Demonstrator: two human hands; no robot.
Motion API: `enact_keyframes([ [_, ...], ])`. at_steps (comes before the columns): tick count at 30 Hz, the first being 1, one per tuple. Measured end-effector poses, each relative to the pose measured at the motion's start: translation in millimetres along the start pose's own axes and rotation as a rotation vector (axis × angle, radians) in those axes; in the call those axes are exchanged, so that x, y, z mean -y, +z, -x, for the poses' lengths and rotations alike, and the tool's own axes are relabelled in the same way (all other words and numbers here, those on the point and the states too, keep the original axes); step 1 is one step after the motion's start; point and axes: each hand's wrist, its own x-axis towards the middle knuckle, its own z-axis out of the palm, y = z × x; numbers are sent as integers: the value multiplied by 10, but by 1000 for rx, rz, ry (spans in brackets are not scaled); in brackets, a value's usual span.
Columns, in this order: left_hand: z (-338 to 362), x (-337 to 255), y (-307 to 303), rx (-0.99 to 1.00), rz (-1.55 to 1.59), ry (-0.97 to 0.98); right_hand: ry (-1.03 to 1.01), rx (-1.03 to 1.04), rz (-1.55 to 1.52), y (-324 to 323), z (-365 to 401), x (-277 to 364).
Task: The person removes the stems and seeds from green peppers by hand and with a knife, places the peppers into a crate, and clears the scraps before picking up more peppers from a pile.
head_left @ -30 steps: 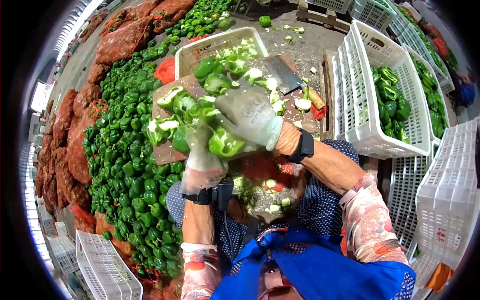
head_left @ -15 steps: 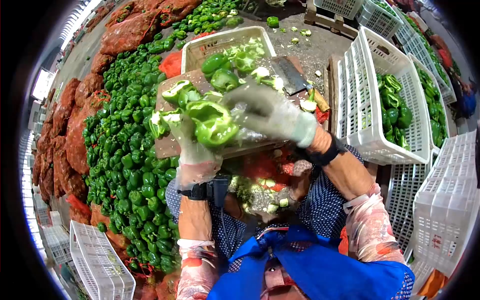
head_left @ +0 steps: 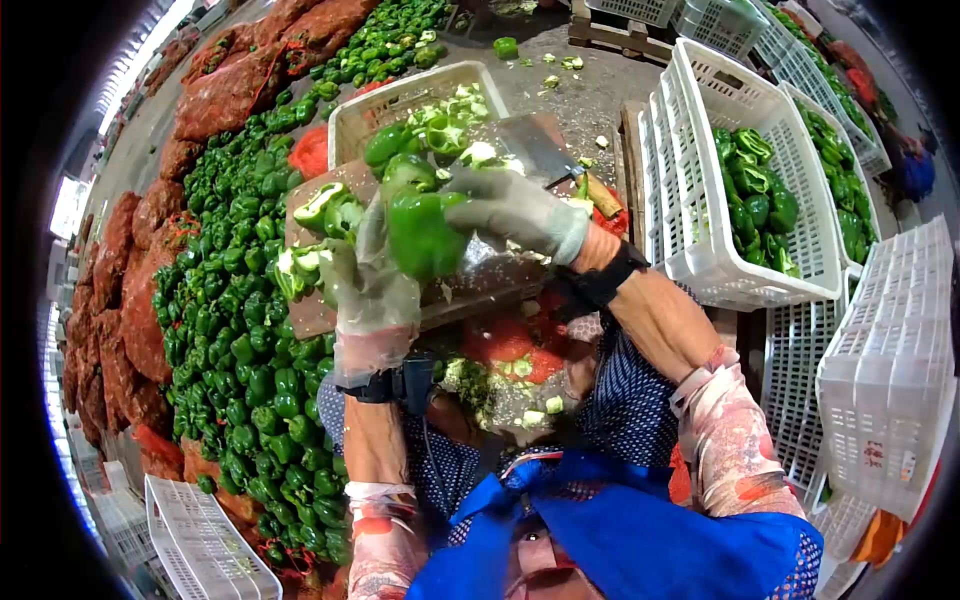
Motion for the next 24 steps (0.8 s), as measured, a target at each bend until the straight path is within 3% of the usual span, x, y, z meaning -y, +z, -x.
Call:
enact_keyframes([
  [2, -42, -23, -138, -21, 74, 36, -36, -150, -75, -196, 62, -19],
  [3, -76, -69, -217, 8, 129, 65, -16, -138, -359, -399, 207, 157],
  [4, -63, -136, -182, -91, 159, 53, -605, -313, 16, -653, 126, -159],
  [5, -56, -179, -219, -75, 163, 57, -441, -360, -636, -954, 223, -224],
  [6, -39, -209, -292, -58, 172, 55, -383, -434, -886, -1042, 474, 37],
  [7, -16, -229, -348, -43, 186, 51, -438, -558, -1025, -1466, 625, -211],
  [8, 11, -261, -363, 2, 210, 70, -495, -517, -1331, -1540, 865, -163],
  [9, 27, -297, -418, 11, 192, 99, -471, -439, -1276, -1563, 1052, -157],
  [11, 27, -357, -562, 37, 261, 107, -205, -479, -1084, -1569, 1153, -579],
  [13, 58, -438, -473, 5, 169, 142, 210, -664, -132, -974, 1028, -364],
  [15, 54, -473, -561, -2, 202, 139, 454, -373, 490, -839, 810, -320],
  [17, 96, -513, -580, 1, 214, 160, 520, -196, 941, -762, 509, -485],
  [19, 83, -582, -611, 5, 211, 190, 521, -41, 1148, -694, 277, -792],
  [20, 92, -607, -616, 5, 200, 194, 434, -32, 1209, -623, 237, -950],
  [21, 107, -620, -615, 3, 189, 193, 532, 38, 1176, -461, 187, -865],
  [23, 134, -620, -587, -8, 151, 197, 220, -91, 1278, -193, 189, -968],
  [24, 145, -605, -575, -31, 111, 195, 321, -41, 1228, -113, 43, -979],
])
